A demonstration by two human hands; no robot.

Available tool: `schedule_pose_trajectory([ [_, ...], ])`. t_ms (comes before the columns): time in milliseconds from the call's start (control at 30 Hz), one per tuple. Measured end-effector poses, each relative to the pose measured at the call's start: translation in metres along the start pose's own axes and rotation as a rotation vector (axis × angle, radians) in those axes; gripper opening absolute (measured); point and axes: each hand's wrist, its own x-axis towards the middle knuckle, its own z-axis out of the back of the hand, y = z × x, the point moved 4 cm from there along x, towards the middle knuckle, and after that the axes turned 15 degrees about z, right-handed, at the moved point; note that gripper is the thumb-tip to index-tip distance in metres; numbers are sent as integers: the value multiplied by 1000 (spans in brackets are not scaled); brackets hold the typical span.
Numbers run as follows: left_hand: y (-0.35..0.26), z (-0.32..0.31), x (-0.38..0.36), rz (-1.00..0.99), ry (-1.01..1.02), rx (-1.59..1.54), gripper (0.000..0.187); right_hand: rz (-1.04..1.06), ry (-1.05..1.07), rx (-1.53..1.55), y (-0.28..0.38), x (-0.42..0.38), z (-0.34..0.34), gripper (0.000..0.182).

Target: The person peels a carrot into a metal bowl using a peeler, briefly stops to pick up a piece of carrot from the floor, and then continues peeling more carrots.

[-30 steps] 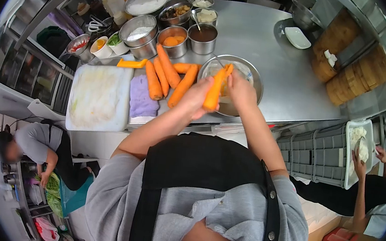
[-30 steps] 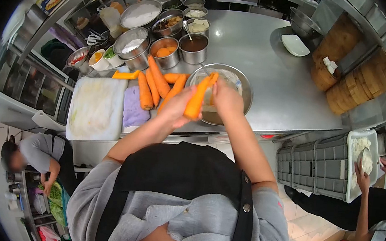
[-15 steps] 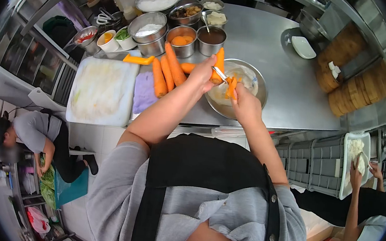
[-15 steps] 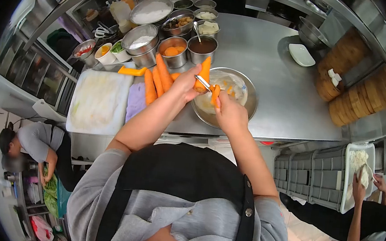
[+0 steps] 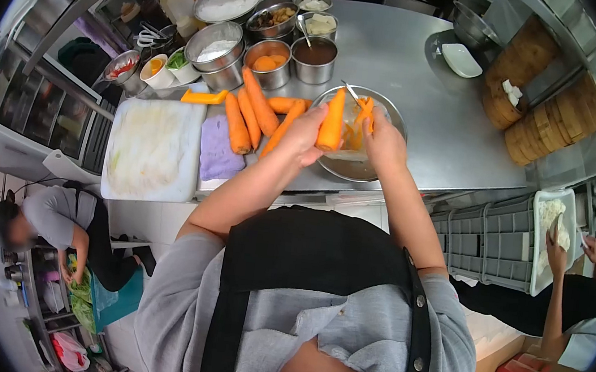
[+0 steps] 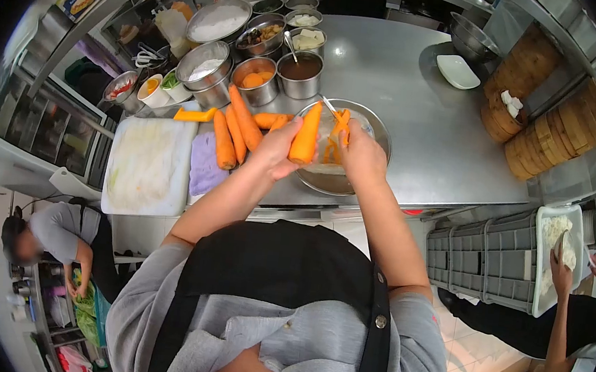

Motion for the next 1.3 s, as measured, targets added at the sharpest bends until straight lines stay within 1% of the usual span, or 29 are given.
schedule_pose_trajectory([
  [100, -19, 12, 9, -5, -29, -80, 36, 9, -1, 94, 0, -4, -14, 26],
  [133, -26, 15, 16, -17, -4, -127, 35, 21, -9, 130, 3, -6, -17, 26],
  [200, -38, 14, 27, -40, 50, -215, 35, 60, 20, 117, 14, -12, -14, 25],
  [300, -47, 3, 31, -131, -120, -180, 33, 117, 20, 88, 26, -21, -7, 23],
  [400, -49, 7, 49, -106, -27, -187, 32, 183, -20, 32, 29, -27, -4, 22],
  [433, -47, 6, 48, -96, -60, -190, 32, 205, -38, 10, 30, -28, -4, 21],
  [500, -45, 1, 46, -77, -127, -192, 33, 200, -41, -9, 30, -30, -6, 21],
  [633, -39, -8, 41, -68, -187, -196, 27, 189, -46, -44, 32, -32, -3, 21],
  [700, -33, -14, 31, -50, -210, -158, 27, 138, -20, -71, 28, -26, -3, 21],
  [800, -14, -20, 29, -42, -12, -74, 28, 94, -33, -58, 13, -14, -6, 21],
  [833, -10, -17, 25, -22, 30, 2, 31, 85, -47, -44, 8, -10, -7, 22],
  [933, 5, -15, 11, 62, 65, -55, 33, 44, -29, -45, 0, -1, -9, 23],
  [1000, 12, -5, 6, 78, 54, -47, 34, 44, -19, -29, 3, 0, -11, 25],
  [1033, 14, 0, 3, 84, 47, -43, 34, 46, -14, -19, 6, 2, -12, 26],
  [1133, 15, 7, -13, 39, -34, 22, 35, -17, 87, -67, 10, 5, -18, 27],
  [1233, 23, -2, -39, -6, 106, 127, 36, -30, 58, 3, 5, 5, -13, 28],
  [1300, 15, 7, -33, 25, 11, -6, 35, 8, -25, 40, 8, -1, -10, 28],
])
